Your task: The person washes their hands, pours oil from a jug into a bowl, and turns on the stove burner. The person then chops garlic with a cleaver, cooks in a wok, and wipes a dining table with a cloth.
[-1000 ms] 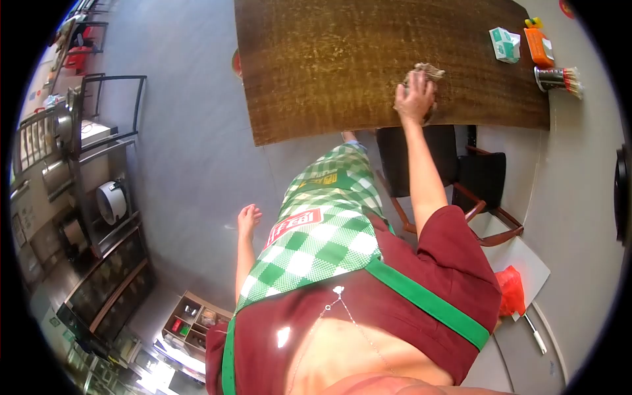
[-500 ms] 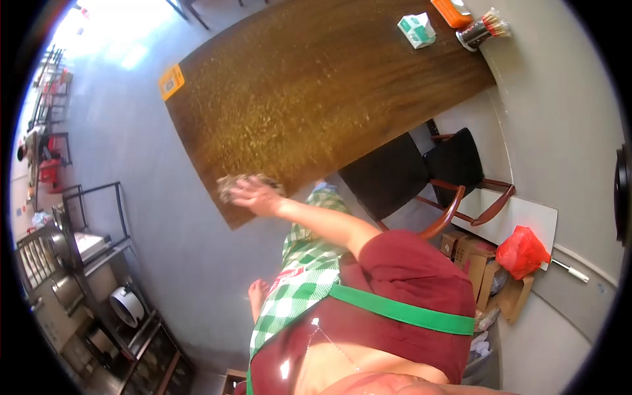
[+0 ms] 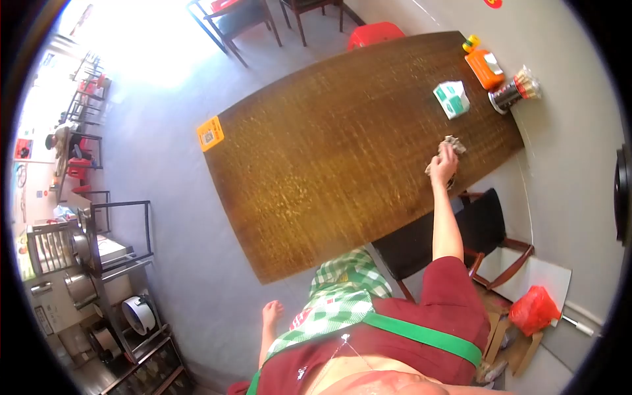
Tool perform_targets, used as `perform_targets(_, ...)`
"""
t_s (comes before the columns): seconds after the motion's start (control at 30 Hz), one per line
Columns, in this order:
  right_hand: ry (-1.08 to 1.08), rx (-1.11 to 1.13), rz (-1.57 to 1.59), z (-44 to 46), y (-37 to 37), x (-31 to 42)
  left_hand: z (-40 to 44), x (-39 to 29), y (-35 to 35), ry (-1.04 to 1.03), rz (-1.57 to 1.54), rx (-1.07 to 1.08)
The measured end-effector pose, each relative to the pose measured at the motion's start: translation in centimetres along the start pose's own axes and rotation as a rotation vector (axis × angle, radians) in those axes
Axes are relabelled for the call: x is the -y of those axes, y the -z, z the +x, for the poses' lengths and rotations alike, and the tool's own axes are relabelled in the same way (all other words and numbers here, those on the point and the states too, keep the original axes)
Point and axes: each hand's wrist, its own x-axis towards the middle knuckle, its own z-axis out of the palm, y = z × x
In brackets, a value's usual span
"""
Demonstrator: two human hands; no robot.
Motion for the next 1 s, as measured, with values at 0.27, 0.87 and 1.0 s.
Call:
perform_targets(0.27,0.263,0.124,0.168,8.3,-4.8,2.6,1.0,-2.0,-0.5,0.027,0.019,0.014)
perform_targets(0.87,0.108,-0.016,0.164,14.6,-11.2,15.1,-1.8,-4.7,-2.2,0.194,-0.134,-0.124)
perform_targets(1.0,0.46,0.34,0.422,4.7,-10.8,33.0,0.1,-3.4,-3.1,0.162,-0.119,-0.112)
